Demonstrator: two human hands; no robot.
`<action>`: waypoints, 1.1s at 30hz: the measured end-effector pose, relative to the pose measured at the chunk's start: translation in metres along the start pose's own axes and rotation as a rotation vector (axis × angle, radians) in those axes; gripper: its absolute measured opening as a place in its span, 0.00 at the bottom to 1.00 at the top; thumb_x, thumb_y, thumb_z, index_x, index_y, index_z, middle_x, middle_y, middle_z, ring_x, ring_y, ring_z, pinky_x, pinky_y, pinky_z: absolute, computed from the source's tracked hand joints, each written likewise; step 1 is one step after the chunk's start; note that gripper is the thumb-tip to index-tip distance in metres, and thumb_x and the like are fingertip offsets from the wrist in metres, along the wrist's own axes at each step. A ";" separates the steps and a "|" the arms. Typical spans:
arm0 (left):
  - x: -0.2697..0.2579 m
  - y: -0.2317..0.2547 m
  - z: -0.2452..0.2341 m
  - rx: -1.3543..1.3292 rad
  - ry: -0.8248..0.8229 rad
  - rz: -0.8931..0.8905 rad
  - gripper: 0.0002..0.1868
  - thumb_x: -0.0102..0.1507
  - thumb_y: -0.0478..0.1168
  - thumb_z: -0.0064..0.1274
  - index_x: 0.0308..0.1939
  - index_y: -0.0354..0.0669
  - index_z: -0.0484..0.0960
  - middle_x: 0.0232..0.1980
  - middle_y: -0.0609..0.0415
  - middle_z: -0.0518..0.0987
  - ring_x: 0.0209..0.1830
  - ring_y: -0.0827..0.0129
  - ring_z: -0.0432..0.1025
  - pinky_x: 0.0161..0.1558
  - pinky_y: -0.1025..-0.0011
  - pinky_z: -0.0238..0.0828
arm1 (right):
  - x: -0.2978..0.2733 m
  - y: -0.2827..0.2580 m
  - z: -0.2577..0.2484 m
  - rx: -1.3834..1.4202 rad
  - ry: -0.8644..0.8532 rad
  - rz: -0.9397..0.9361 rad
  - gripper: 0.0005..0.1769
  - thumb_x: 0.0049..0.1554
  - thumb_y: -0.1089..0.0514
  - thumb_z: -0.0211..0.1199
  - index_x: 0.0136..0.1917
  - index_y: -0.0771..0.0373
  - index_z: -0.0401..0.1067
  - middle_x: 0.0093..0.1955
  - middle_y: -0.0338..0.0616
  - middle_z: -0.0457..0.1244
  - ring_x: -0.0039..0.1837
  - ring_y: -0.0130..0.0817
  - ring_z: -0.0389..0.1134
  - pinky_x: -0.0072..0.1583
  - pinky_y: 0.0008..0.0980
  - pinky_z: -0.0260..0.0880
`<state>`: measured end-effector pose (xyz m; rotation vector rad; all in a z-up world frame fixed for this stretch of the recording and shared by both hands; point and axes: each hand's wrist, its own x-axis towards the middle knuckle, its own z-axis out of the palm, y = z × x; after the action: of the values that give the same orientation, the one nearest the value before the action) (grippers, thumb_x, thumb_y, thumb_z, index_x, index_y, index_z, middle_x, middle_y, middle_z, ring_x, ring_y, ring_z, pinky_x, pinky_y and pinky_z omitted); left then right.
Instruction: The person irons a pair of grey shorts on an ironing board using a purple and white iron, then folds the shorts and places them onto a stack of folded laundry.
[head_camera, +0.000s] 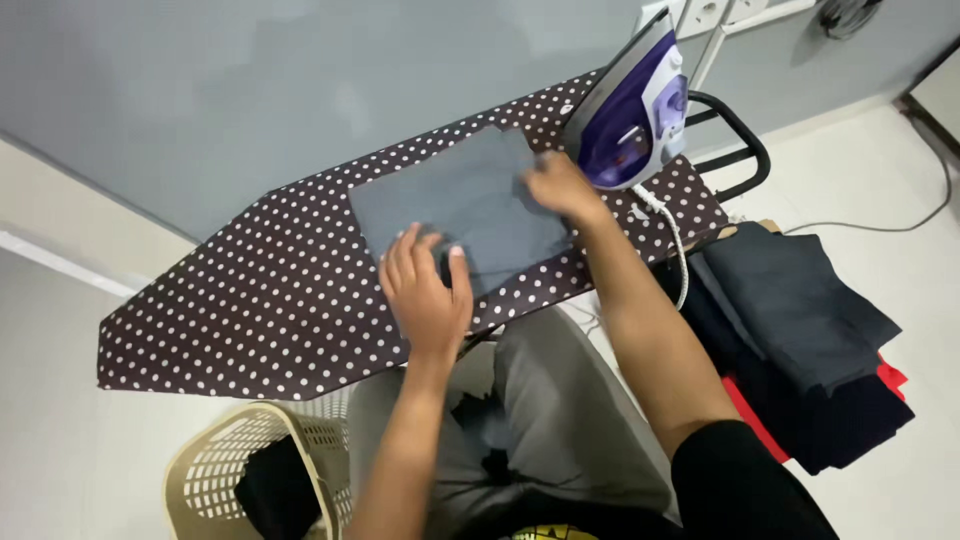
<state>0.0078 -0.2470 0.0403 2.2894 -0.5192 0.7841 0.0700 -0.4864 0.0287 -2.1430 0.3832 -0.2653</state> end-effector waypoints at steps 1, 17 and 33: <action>-0.001 -0.009 0.004 0.167 0.008 0.050 0.19 0.72 0.53 0.49 0.56 0.42 0.79 0.66 0.44 0.75 0.68 0.51 0.68 0.69 0.45 0.55 | 0.033 0.045 0.015 -0.167 -0.029 0.049 0.24 0.57 0.51 0.61 0.56 0.73 0.79 0.54 0.68 0.70 0.63 0.62 0.71 0.60 0.56 0.73; 0.000 -0.026 -0.002 0.198 -0.325 0.014 0.30 0.74 0.55 0.43 0.71 0.34 0.74 0.73 0.28 0.69 0.76 0.38 0.62 0.72 0.32 0.46 | -0.002 -0.013 -0.008 -0.289 -0.113 0.247 0.37 0.63 0.40 0.59 0.66 0.78 0.71 0.65 0.74 0.65 0.69 0.67 0.67 0.62 0.66 0.70; -0.071 -0.092 -0.103 0.133 0.004 -0.534 0.45 0.68 0.68 0.51 0.71 0.30 0.67 0.66 0.29 0.71 0.69 0.38 0.65 0.67 0.45 0.58 | -0.226 -0.077 0.119 0.830 -0.780 0.403 0.34 0.66 0.37 0.55 0.69 0.68 0.62 0.56 0.64 0.69 0.53 0.52 0.75 0.58 0.48 0.79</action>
<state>-0.0357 -0.1001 0.0146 2.3840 0.1565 0.5644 -0.0872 -0.2713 0.0156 -1.1769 0.1786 0.5511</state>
